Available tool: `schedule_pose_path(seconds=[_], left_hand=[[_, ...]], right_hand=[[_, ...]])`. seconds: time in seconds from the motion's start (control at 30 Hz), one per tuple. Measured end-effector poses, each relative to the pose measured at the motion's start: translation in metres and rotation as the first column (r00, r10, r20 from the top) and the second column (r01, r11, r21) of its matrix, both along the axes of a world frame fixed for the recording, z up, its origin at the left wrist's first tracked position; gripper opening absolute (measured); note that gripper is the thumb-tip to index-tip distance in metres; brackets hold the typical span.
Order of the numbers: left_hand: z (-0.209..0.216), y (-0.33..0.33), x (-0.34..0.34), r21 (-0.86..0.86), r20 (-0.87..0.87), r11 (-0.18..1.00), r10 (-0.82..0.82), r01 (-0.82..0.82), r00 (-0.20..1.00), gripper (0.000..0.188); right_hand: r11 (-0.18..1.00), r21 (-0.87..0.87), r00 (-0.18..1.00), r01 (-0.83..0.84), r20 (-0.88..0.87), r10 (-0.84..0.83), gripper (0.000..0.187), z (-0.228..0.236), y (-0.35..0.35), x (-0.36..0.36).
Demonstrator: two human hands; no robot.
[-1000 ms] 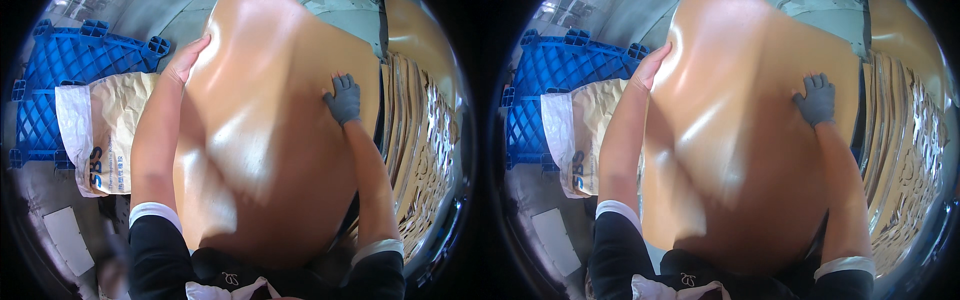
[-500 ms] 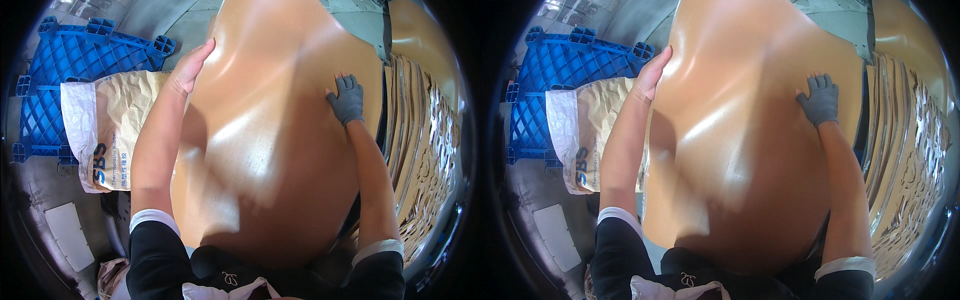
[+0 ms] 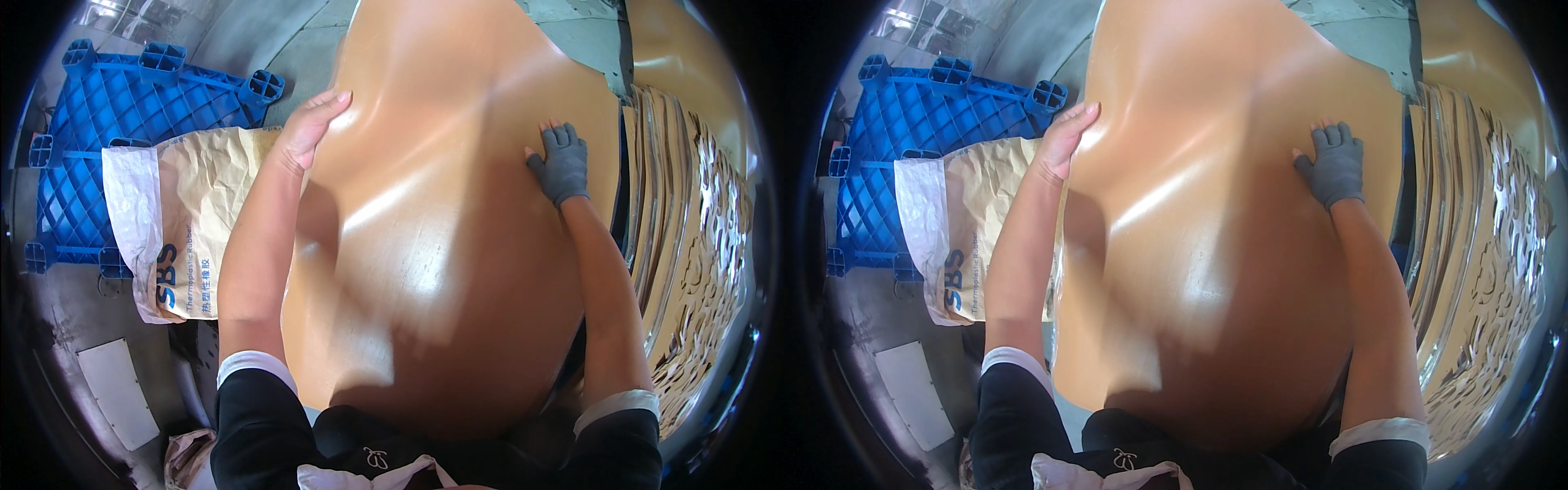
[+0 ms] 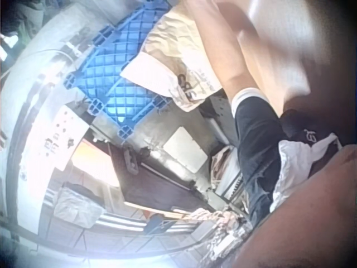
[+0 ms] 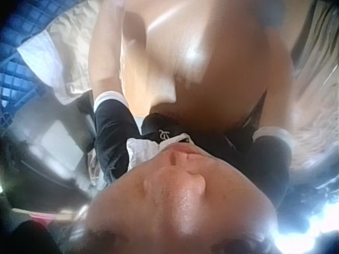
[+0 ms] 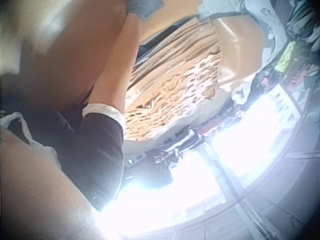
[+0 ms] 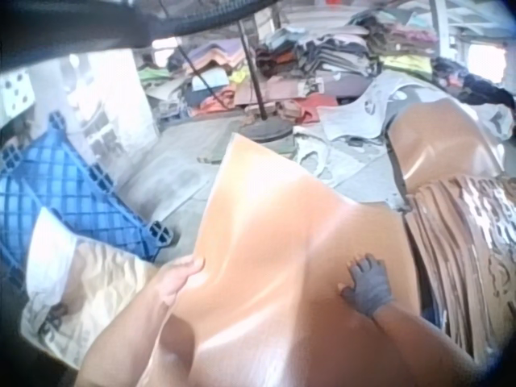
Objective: The person removes cut-out shapes from a sheet of tan material on a worktable, stacks them, and then retrieves a new sheet to continue the process. The person handles the cut pieces and sheets by hand, organizing them on the table.
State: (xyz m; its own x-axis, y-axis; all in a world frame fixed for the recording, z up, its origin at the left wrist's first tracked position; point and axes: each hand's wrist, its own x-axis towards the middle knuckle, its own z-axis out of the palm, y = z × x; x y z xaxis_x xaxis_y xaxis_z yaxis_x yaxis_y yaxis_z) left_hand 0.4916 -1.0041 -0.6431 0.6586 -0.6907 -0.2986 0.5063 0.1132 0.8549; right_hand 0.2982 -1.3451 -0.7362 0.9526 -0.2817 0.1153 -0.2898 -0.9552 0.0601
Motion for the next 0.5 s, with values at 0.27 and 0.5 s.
schedule_pose_path(seconds=[0.27,0.5], left_hand=[[-0.005,0.001,0.004,-0.02,0.001,0.999,-0.042,0.042,0.999,0.04],[0.028,-0.02,0.023,0.265,0.266,0.959,-0.172,0.099,0.948,0.047]], right_hand=[[0.999,0.025,0.997,-0.025,0.073,0.023,0.057,0.0,0.0,0.0],[0.999,0.034,0.995,-0.039,0.088,0.036,0.055,-0.003,-0.004,0.0]])
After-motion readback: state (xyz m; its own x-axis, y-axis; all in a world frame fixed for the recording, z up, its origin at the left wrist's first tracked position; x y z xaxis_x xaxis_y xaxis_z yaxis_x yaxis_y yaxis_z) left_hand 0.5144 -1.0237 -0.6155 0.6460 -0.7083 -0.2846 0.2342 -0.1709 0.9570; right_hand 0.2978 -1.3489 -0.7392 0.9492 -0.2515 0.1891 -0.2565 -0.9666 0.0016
